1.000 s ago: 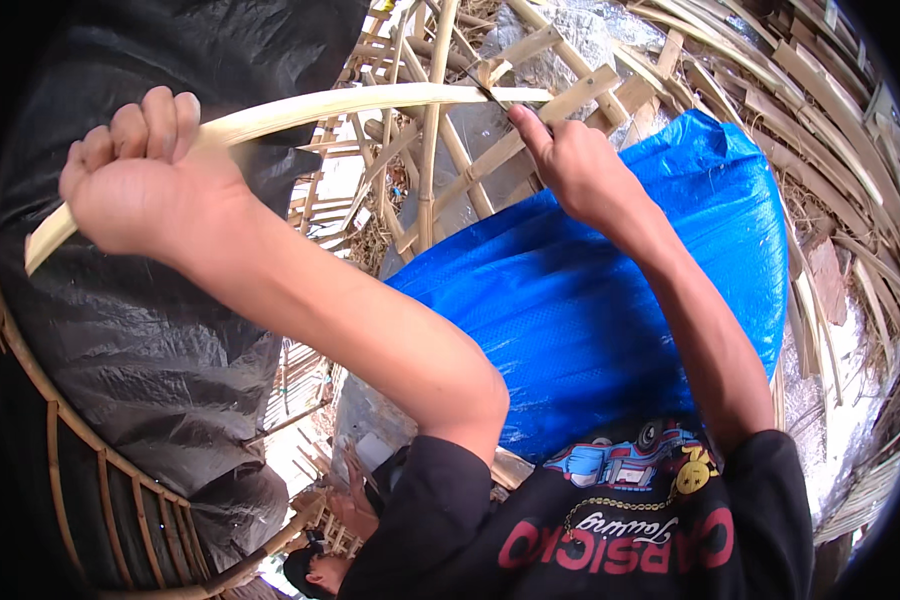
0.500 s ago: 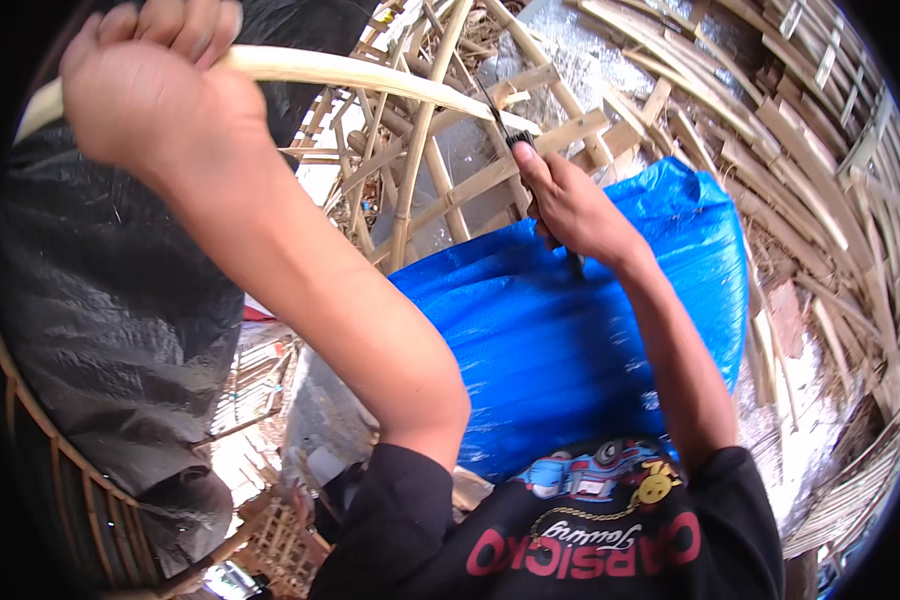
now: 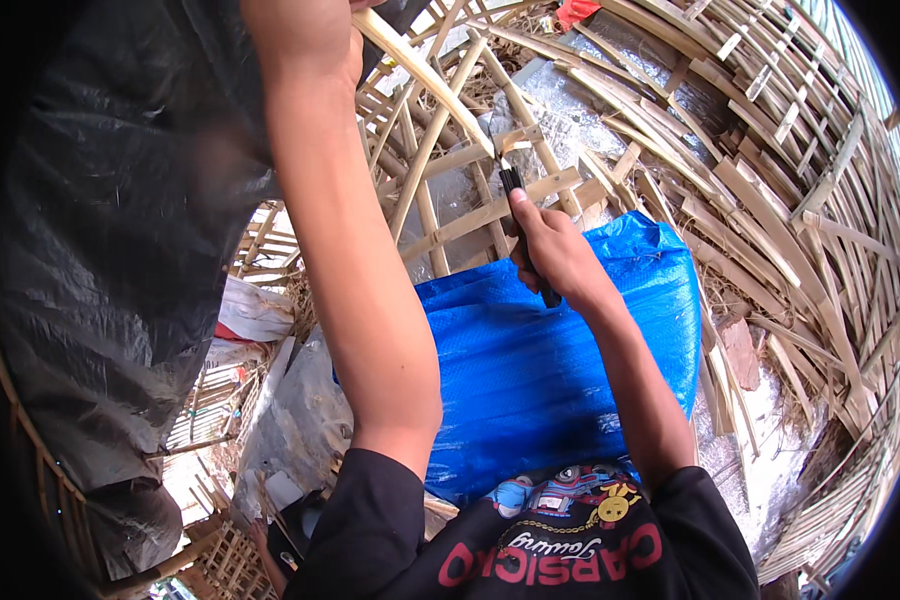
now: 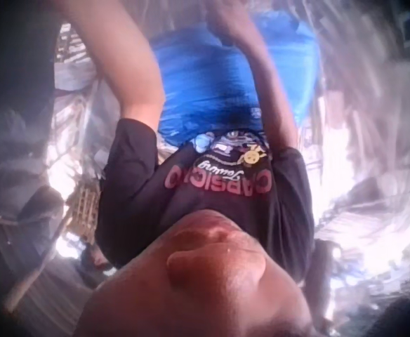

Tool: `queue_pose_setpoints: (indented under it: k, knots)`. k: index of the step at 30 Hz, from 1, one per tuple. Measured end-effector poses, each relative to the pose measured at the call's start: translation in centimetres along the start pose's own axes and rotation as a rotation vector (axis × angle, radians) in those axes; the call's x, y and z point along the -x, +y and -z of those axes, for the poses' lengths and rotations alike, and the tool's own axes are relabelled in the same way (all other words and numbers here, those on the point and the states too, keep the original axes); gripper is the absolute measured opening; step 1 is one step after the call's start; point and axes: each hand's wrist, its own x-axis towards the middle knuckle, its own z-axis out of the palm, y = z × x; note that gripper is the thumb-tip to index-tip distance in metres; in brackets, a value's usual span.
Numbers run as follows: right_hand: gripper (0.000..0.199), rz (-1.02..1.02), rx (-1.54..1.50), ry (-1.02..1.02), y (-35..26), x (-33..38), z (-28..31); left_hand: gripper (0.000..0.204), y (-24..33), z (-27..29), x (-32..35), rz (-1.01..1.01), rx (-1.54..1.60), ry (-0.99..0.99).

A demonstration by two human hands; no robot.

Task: The person scrapes a bamboo strip with a knife and places it onto a partially completed bamboo lattice structure.

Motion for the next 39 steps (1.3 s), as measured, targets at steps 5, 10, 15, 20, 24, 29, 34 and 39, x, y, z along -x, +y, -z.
queue_pose_setpoints:
  k: [5, 10, 15, 20, 24, 29, 34, 39]
  knots:
    - [0.056, 0.380, 0.121, 0.199, 0.9, 0.1, -1.7, 0.047, -0.6, 2.6, -1.8, 0.125, 0.282, -0.169]
    - [0.050, 0.398, -0.368, 0.079, 0.1, 0.9, -3.0, 0.045, 0.0, 3.5, -1.5, 0.239, 0.472, -0.208]
    - [0.059, -0.112, -0.026, -0.028, 2.6, -1.5, -1.1, 0.039, 1.2, 2.9, 0.0, 0.032, -0.054, -0.101]
    - [0.057, 0.029, -0.291, -0.051, 2.7, -1.3, -1.2, 0.040, 0.4, 2.4, 0.0, -0.014, -0.150, 0.009]
    - [0.055, 0.166, -0.141, 0.034, 2.7, -0.5, -2.1, 0.039, 1.1, 2.0, 0.4, -0.026, -0.166, 0.001]
    - [0.052, 0.399, -0.143, 0.021, 0.0, 2.0, -2.7, 0.040, 1.7, 4.7, 0.2, 0.020, -0.159, -0.100]
    - [0.069, 0.177, -0.014, 0.204, 4.6, -3.3, -2.5, 0.040, 1.5, 3.1, 0.7, -0.011, -0.182, -0.026]
    - [0.054, 0.099, -0.146, 0.105, 3.9, -2.3, -2.2, 0.041, 1.8, 3.6, 1.0, -0.013, -0.155, -0.050]
